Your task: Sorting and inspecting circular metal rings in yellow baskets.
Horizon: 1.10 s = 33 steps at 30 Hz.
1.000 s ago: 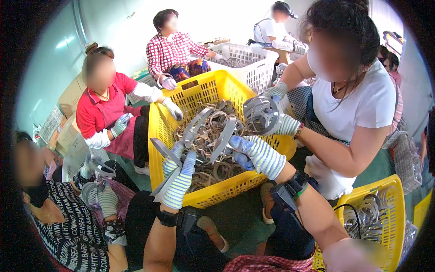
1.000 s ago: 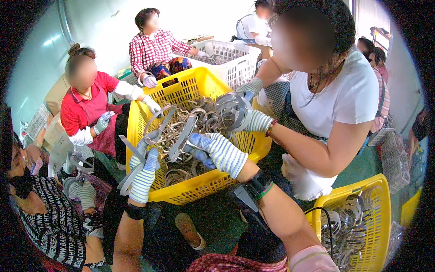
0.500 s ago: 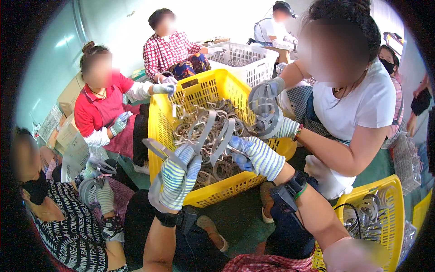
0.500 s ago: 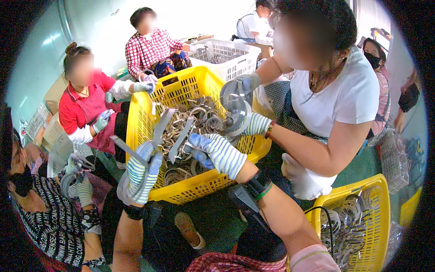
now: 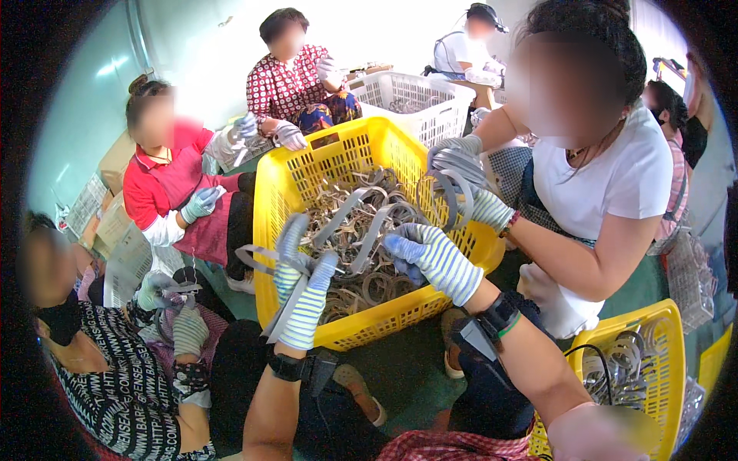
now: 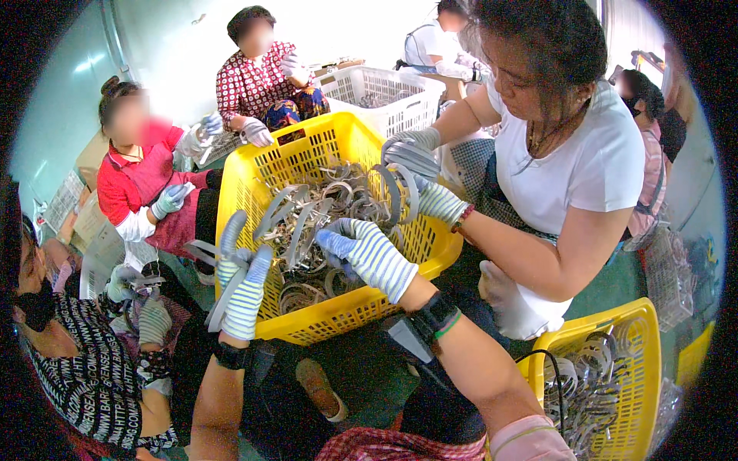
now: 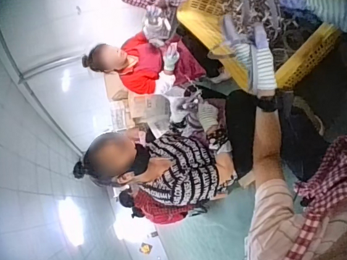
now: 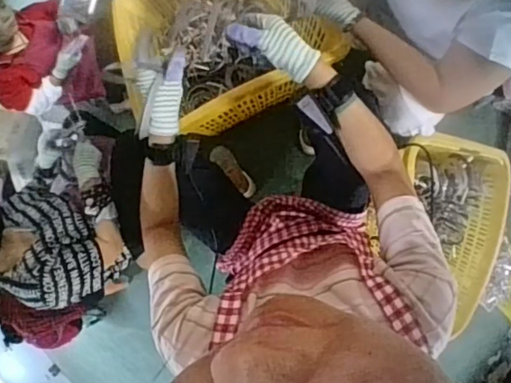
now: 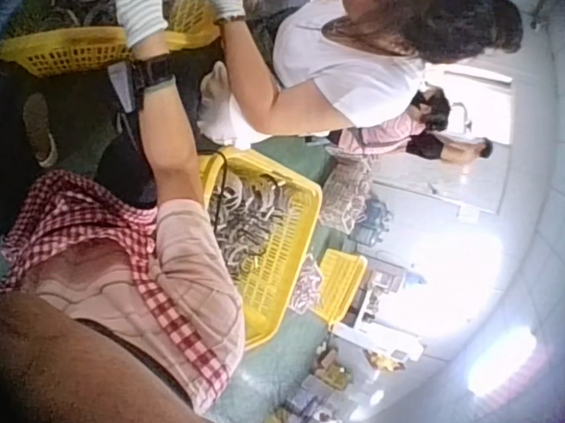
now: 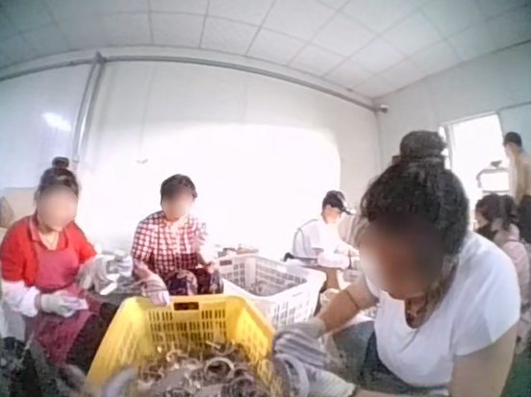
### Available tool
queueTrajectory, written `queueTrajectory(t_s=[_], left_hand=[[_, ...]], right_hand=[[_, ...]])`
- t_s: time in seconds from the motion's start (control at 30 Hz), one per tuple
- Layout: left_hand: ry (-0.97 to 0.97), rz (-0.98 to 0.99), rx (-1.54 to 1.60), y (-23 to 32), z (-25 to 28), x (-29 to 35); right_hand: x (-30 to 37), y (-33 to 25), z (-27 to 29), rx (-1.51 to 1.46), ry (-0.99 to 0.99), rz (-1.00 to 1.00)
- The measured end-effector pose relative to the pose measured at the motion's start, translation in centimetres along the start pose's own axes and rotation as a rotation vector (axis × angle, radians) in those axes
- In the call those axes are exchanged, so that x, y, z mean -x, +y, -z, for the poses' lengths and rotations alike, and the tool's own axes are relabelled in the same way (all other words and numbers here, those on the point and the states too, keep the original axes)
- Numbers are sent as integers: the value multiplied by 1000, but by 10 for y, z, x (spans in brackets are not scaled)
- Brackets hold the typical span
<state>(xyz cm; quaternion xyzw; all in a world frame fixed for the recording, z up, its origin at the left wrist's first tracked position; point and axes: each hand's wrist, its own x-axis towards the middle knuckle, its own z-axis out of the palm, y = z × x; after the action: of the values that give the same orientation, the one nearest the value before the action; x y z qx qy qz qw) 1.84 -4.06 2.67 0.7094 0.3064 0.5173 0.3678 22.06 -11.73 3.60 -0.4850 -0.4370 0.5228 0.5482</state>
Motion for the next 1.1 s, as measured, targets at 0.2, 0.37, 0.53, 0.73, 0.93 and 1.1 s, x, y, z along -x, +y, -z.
queueTrajectory(t_s=[0.2, 0.37, 0.53, 0.73, 0.93, 1.1], left_hand=[[-82, 25, 66, -3, 3, -3], [-86, 54, 182, 8, 0, -2], [-39, 38, 183, 8, 2, 1], [7, 19, 88, 11, 2, 4], [-32, -88, 37, 1, 5, 3], [-41, -190, 77, -3, -2, 3]], right_hand=[[1, -1, 1, -193, -72, -22], [2, -2, -1, -241, -45, -26], [3, -1, -3, -243, -82, -17], [4, -1, -3, -268, -82, -6], [-4, 10, -6, 332, 60, 213], [-9, 20, -11, 516, 80, 321]])
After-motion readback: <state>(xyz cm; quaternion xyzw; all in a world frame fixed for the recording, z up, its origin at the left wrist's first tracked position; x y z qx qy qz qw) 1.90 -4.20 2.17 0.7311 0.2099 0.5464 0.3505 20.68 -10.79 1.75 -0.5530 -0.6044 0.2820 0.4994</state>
